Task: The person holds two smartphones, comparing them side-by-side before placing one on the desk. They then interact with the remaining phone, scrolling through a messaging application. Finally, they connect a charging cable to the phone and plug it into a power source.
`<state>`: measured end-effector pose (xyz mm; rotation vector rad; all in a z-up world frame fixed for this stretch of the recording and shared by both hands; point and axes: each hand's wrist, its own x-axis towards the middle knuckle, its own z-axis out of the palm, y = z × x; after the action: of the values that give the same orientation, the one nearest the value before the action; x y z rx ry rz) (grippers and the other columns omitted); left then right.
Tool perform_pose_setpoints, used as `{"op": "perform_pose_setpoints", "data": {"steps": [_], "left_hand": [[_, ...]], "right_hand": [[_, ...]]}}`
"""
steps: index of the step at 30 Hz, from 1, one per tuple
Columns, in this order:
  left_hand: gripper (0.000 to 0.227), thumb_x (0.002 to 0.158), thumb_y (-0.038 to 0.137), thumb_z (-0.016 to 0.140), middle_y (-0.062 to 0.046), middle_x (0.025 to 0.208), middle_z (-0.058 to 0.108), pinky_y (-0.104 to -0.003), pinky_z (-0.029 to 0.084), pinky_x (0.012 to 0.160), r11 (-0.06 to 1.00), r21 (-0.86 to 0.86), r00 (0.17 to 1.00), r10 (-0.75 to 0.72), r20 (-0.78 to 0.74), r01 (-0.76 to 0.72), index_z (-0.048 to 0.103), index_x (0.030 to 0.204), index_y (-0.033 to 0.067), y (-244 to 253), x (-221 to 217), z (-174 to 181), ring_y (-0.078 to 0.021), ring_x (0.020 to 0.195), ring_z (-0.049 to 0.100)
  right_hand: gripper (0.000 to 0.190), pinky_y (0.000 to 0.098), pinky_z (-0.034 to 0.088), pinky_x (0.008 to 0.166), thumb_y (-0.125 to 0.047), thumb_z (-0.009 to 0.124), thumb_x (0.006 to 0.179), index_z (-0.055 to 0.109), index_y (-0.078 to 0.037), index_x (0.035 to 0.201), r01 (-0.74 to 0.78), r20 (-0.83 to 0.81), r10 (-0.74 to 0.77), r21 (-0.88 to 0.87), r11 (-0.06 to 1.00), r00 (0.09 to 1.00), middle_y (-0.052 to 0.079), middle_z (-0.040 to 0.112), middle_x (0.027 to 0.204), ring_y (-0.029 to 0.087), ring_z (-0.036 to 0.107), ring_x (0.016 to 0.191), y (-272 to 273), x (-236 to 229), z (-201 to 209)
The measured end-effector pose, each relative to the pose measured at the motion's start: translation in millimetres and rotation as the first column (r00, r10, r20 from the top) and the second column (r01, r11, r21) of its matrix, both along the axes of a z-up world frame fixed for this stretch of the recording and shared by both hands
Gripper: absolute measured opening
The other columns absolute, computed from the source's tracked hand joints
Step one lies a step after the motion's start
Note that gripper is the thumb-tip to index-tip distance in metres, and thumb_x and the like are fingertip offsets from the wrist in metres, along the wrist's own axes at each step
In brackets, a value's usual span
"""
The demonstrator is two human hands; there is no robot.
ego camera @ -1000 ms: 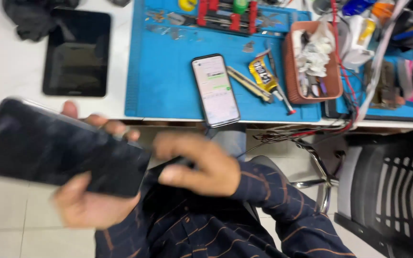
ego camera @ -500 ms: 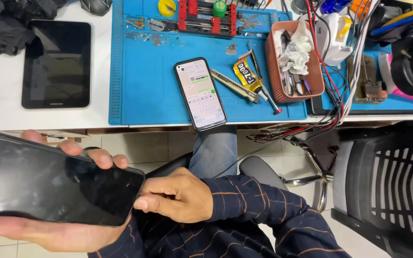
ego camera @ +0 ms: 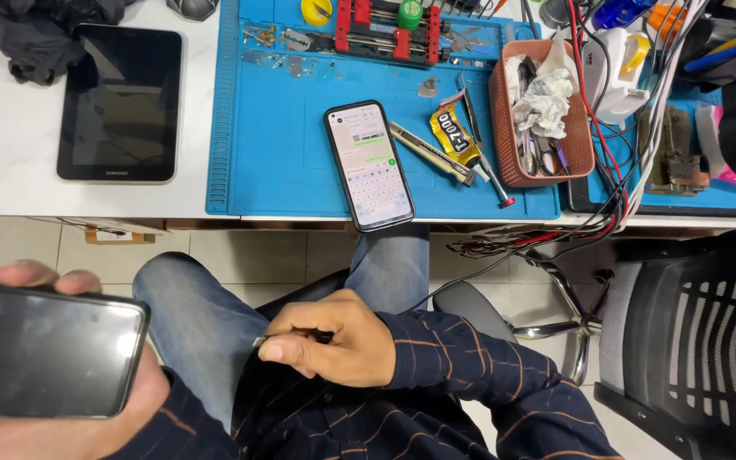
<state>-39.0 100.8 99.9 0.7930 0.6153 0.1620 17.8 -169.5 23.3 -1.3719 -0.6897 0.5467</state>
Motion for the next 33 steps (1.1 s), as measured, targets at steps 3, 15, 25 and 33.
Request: {"op": "perform_pose_setpoints", "data": {"steps": [3,15,25,33], "left_hand": [[0.047,0.089,0.057,0.047,0.005,0.115,0.059,-0.034,0.054,0.112,0.967,0.226,0.962,-0.053,-0.269,0.117,0.051,0.118,0.0202,-5,19,12,-0.0210,0.115,0.066],[0.096,0.095,0.037,0.088,-0.023,0.146,0.079,-0.056,0.069,0.114,0.866,-0.268,0.534,0.476,0.698,-0.422,0.054,0.178,0.0022,17,-20,-55,-0.0382,0.130,0.080],[0.049,0.113,0.011,0.051,-0.028,0.178,0.056,-0.064,0.051,0.153,0.469,-0.526,0.157,0.833,0.531,-0.710,0.059,0.158,-0.0083,140,-135,-73,-0.0464,0.186,0.050],[0.100,0.075,0.059,0.079,-0.019,0.133,0.080,-0.050,0.067,0.096,0.408,-0.267,0.232,0.830,0.507,-0.873,0.066,0.160,0.0077,146,-118,-84,-0.0353,0.117,0.080]], "right_hand": [[0.028,0.0217,0.047,0.054,-0.030,0.064,0.114,0.073,-0.005,0.104,0.032,0.022,-0.033,0.015,0.999,0.999,0.000,0.061,0.063,0.009,0.058,0.056,1,1,1],[0.031,0.0295,0.058,0.071,-0.041,0.059,0.112,0.075,-0.016,0.120,0.135,0.506,0.102,-0.411,0.902,0.856,-0.006,0.078,0.076,0.015,0.079,0.067,9,39,-58],[0.057,0.0504,0.058,0.099,-0.056,0.053,0.109,0.069,-0.015,0.146,-0.077,0.478,0.473,-0.639,0.765,0.740,0.009,0.077,0.138,0.035,0.071,0.125,80,39,-159],[0.079,0.0409,0.052,0.120,-0.052,0.058,0.108,0.037,-0.009,0.170,-0.328,0.153,0.401,-0.354,0.876,0.903,0.017,0.051,0.171,0.031,0.060,0.148,339,89,-221]]}}
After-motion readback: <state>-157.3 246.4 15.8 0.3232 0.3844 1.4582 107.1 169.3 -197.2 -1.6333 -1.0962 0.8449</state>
